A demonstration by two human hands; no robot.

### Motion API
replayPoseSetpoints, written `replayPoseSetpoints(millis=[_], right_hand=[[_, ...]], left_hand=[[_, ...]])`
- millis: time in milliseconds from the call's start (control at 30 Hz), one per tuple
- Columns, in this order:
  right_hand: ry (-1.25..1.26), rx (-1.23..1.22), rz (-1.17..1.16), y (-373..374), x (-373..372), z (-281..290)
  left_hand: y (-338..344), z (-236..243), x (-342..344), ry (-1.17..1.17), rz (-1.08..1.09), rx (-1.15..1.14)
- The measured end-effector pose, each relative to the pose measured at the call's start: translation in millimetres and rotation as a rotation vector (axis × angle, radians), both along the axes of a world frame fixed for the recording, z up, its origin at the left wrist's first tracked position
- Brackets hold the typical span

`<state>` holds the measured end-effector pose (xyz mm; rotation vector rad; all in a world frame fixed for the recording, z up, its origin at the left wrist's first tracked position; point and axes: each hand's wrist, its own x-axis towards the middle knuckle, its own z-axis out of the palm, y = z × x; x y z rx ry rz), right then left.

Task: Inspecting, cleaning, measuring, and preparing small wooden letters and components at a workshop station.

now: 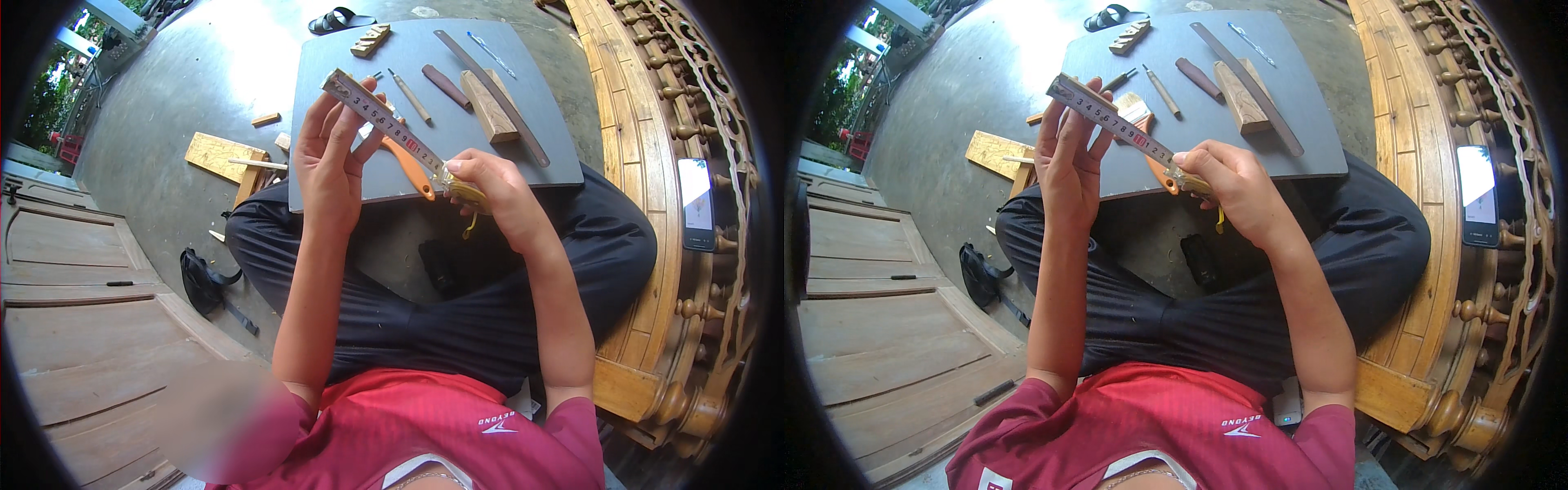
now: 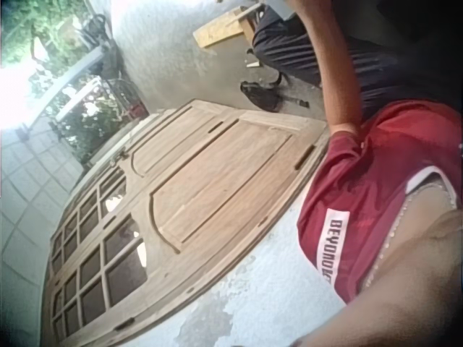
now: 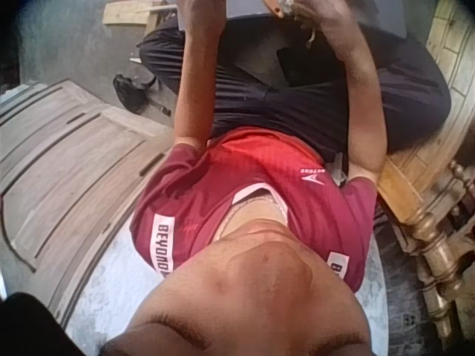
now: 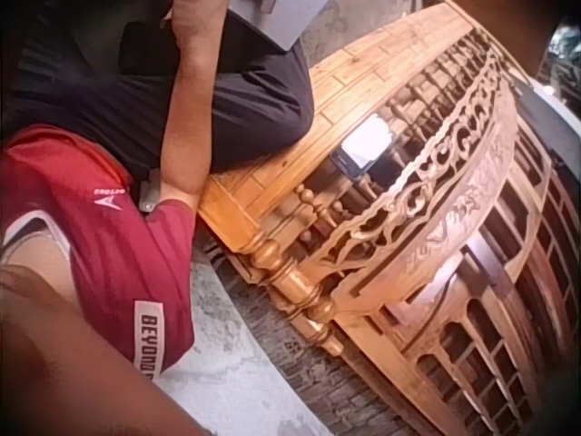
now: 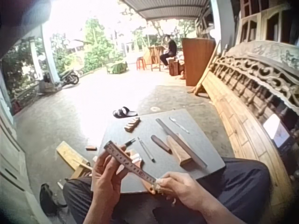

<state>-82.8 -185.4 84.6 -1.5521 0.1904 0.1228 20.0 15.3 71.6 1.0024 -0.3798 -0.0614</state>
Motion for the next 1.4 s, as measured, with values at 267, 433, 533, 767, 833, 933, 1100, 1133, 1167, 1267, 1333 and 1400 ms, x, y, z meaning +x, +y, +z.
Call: replayPoseSetpoints(millis=[267,433,533,767,833,933,1100,1133,1167,1267,1333,1400], right_hand=[[0.000,-0.006,-0.005,0.7,0.3,-0.2],[0.001,-0.004,-0.011,0.4,0.2,-1.2],[0.004,-0.009,-0.010,-0.2,0.5,-2.3],[0.004,-0.012,-0.018,0.7,0.8,-2.7],[0.006,-0.015,-0.012,-0.2,1.0,-2.7],[0.009,-0.013,-0.008,-0.1,1.2,-3.5],[0.012,-0.014,-0.008,-0.4,1.2,-4.3],[0.013,-0.012,-0.012,-1.0,1.3,-5.5],[0.013,-0.010,-0.015,-1.5,1.3,-6.4],[0.023,-0.005,-0.033,-1.8,1.4,-7.6],[0.026,-0.010,-0.027,-1.9,1.7,-6.2],[0.029,-0.017,-0.023,-1.7,1.6,-6.0]], left_hand=[[1.1,-1.5,0.4,0.000,-0.001,-0.009],[-0.1,-1.1,-0.3,0.014,0.001,-0.014],[0.1,-1.2,-0.5,0.022,0.004,-0.005],[0.8,-2.8,0.3,0.017,-0.003,-0.022],[0.7,-3.3,0.6,0.021,-0.011,-0.032],[1.1,-2.4,0.2,0.025,-0.008,-0.026],[1.6,-3.6,0.9,0.028,-0.011,-0.016],[1.4,-3.3,0.8,0.028,-0.011,-0.017],[1.1,-2.9,0.7,0.039,-0.022,-0.029],[-0.4,-0.3,-0.2,0.063,-0.029,-0.050],[-0.2,-1.3,0.5,0.076,-0.026,-0.058],[0.2,-6.4,3.5,0.061,-0.010,-0.039]])
